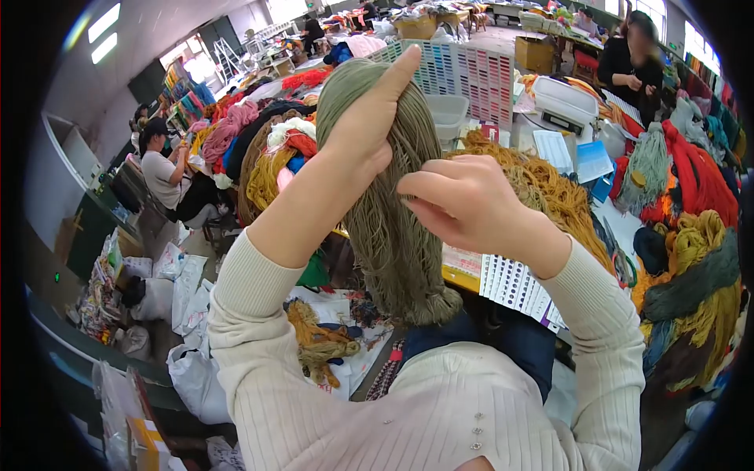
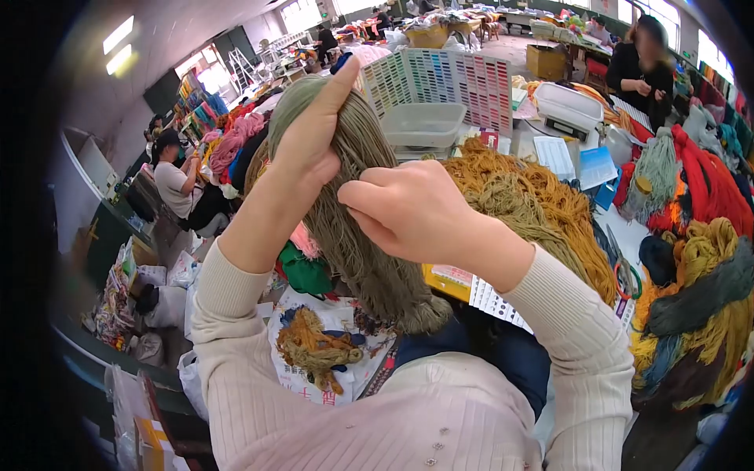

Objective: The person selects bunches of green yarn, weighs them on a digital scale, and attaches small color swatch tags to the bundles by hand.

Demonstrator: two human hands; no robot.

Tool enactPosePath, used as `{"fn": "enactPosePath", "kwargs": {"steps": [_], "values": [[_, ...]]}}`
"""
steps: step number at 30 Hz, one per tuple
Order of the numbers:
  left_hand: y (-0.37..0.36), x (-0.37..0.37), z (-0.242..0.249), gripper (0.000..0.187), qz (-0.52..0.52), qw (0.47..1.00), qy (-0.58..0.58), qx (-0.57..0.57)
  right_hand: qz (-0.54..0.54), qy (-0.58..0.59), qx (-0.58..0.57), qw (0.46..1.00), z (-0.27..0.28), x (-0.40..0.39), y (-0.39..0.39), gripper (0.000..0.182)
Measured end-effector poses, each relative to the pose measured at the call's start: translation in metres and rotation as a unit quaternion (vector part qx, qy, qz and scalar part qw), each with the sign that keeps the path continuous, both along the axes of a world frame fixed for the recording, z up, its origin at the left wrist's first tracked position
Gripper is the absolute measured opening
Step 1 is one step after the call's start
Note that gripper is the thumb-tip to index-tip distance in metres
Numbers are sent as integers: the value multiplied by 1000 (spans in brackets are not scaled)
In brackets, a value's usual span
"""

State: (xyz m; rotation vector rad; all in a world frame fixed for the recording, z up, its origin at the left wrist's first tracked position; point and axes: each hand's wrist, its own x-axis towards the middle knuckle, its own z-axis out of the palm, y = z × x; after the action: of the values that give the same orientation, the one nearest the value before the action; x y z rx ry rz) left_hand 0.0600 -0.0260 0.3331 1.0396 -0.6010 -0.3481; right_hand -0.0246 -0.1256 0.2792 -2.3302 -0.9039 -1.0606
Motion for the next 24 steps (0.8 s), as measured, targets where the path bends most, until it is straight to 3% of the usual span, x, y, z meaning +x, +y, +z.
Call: {"fn": "enactPosePath", "kwargs": {"steps": [2,6,9,13,14,15,18,21,24], "values": [[3,-3,3,21,-7,1000,-6,-10,-58,62,-62,994,-4,12,-4,8],[11,8,5,20,7,1000,-4,-5,-125,144,74,979,-11,29,-24,9],[13,18,5,21,9,1000,-1,-4,-95,-23,84,992,-15,31,-10,10],[10,15,-3,20,3,1000,4,-21,-38,-104,16,994,-7,23,20,13],[12,17,-5,19,2,1000,2,-22,-78,-108,6,991,-9,28,23,11],[14,16,-2,26,78,994,-62,30,-118,-111,-4,987,-10,36,23,10],[17,5,9,26,27,998,50,-32,-218,-78,-53,971,-11,46,22,11],[12,6,10,22,47,997,52,-29,-269,-20,-74,960,-12,53,21,15],[16,1,3,18,88,995,10,-52,-180,-46,-38,982,-18,56,17,14]]}}
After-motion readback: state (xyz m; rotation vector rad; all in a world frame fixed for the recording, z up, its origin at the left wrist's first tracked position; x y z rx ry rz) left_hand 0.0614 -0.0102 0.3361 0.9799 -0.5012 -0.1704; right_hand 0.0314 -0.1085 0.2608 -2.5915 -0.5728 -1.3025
